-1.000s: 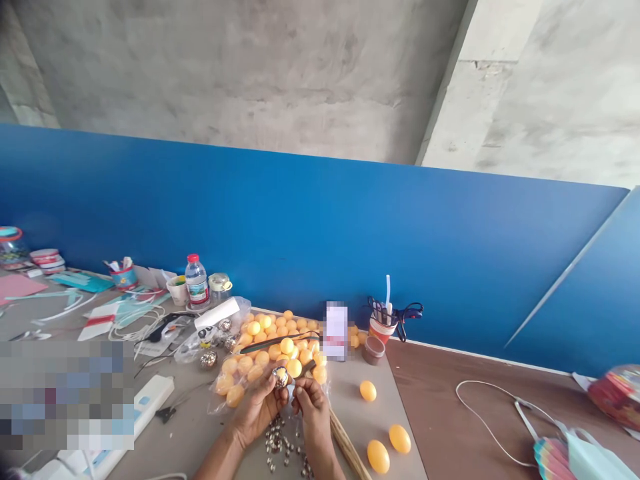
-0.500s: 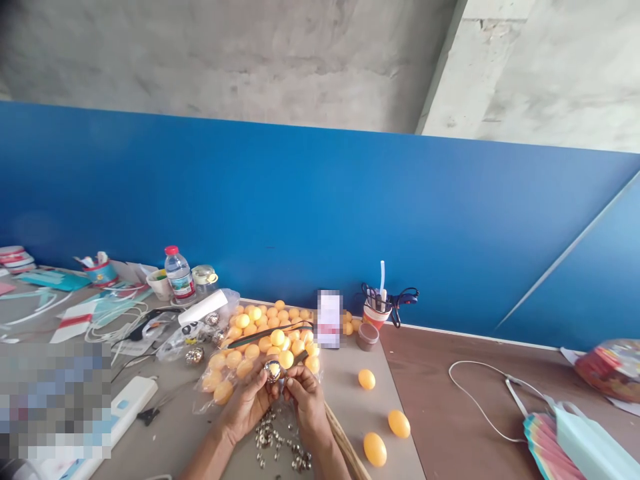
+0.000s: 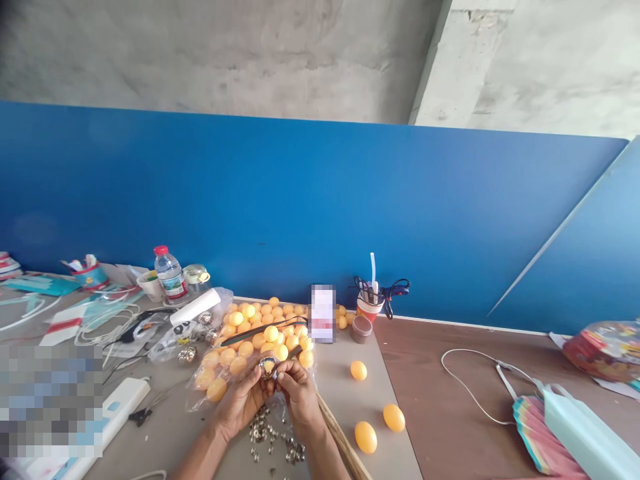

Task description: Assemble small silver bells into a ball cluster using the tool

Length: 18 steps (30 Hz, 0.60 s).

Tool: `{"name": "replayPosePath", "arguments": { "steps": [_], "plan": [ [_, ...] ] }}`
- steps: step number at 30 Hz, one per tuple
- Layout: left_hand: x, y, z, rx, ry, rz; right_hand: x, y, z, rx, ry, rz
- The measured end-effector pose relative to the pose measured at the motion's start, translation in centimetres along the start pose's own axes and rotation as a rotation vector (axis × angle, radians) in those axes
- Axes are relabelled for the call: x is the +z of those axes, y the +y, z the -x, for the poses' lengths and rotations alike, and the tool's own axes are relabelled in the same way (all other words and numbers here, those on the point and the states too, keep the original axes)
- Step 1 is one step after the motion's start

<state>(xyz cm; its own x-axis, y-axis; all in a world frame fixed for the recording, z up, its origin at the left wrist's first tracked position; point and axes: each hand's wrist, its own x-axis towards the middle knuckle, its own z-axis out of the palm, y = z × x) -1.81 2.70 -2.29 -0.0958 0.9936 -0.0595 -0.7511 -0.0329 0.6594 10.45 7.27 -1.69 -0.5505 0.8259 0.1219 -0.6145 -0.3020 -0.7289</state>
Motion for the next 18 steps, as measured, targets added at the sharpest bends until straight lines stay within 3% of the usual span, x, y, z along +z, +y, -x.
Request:
{"name": "replayPosePath", "arguments": {
  "steps": [11,18],
  "plan": [
    [0.7,0.1,-0.2,0.016,0.141,0.045,0.1,-0.3,-0.1,0.006,0.074,0.009],
    [0.5,-0.3,-0.4,0.032,0.195,-0.009,-0.4,0.9,-0.2,-0.048,0.059,0.101]
  ]
}}
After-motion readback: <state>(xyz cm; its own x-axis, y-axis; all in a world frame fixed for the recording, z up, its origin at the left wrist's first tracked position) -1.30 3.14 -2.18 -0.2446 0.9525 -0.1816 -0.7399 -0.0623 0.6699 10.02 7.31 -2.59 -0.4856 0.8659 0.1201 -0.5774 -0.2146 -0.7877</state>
